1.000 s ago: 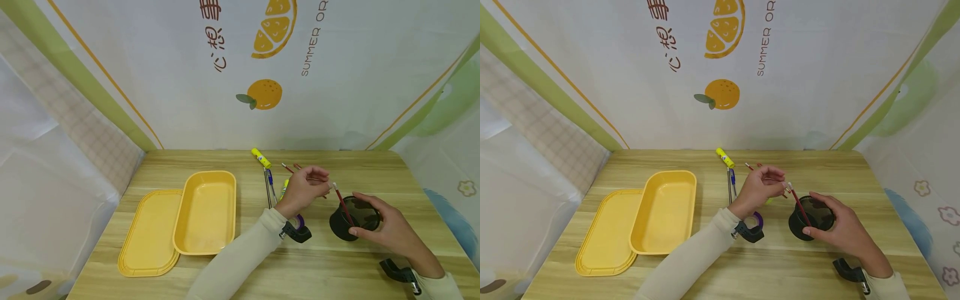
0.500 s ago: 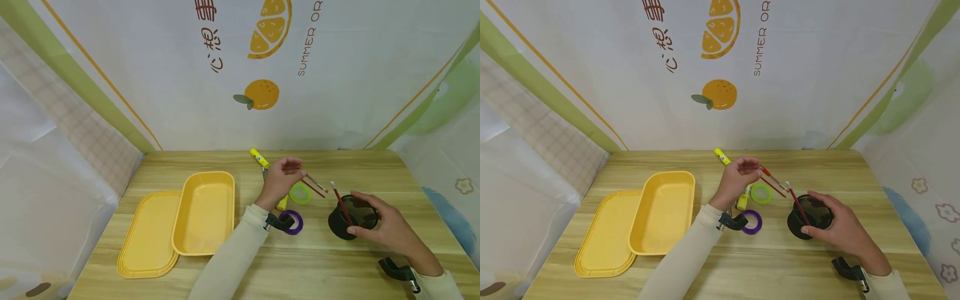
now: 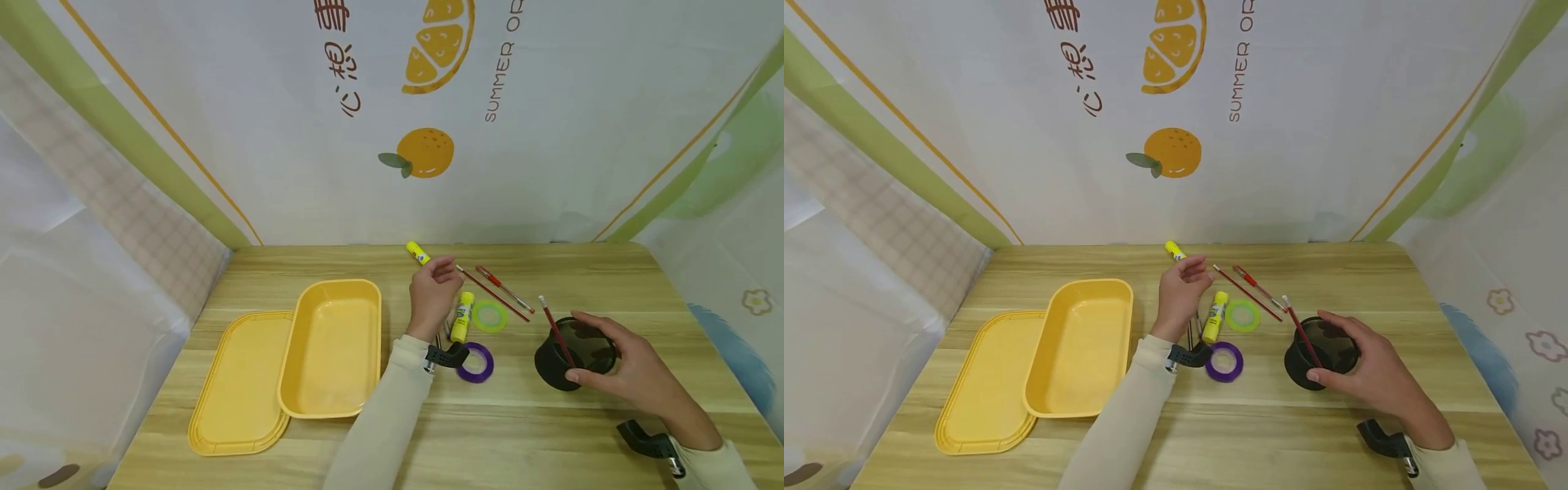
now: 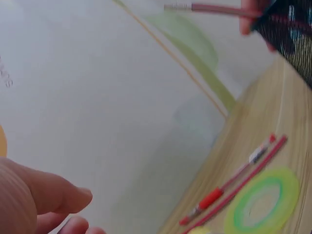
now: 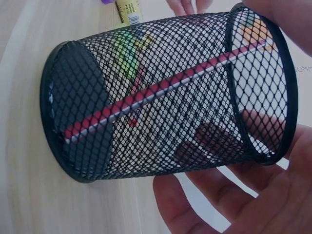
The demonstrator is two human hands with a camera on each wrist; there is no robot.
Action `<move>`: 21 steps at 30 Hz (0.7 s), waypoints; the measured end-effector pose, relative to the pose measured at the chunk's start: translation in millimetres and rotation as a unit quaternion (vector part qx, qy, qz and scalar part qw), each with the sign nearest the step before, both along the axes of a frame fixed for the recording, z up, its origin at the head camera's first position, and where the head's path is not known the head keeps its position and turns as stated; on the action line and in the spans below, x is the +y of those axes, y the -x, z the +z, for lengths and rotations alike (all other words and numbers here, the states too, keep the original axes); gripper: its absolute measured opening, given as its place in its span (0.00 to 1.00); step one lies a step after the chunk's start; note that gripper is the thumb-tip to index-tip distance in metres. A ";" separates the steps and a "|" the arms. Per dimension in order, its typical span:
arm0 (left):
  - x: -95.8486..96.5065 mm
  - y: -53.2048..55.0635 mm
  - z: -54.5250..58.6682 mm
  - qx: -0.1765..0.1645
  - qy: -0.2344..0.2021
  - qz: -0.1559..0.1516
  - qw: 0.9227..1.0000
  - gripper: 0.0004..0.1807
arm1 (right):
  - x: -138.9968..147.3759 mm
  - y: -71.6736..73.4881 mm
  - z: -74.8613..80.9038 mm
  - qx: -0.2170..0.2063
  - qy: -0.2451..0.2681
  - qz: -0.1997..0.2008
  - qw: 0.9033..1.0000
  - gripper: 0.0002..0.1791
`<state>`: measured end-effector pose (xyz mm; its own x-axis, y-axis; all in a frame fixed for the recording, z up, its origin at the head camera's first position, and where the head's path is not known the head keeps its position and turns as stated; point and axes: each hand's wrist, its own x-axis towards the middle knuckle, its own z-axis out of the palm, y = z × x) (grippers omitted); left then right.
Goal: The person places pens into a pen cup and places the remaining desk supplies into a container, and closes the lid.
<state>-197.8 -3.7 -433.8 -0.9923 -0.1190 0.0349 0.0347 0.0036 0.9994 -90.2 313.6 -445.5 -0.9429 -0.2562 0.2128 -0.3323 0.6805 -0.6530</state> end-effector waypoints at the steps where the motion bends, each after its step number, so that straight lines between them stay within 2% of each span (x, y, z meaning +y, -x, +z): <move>1: -0.3 1.3 -2.1 -0.001 0.005 0.012 1.000 0.20 | 0.2 -0.2 0.3 -0.001 -0.002 -0.001 1.000 0.52; 5: -1.7 3.8 -9.2 -0.013 0.038 0.051 0.998 0.23 | 0.9 -0.6 1.1 -0.004 -0.007 -0.005 1.000 0.52; 13: -7.7 9.4 -28.5 -0.037 0.054 0.090 0.994 0.26 | 0.1 0.2 -0.7 0.003 -0.002 0.000 1.000 0.53; 21: -10.8 11.0 -40.5 -0.047 0.081 0.116 0.989 0.25 | -0.4 -0.1 -1.6 0.004 0.006 0.002 1.000 0.52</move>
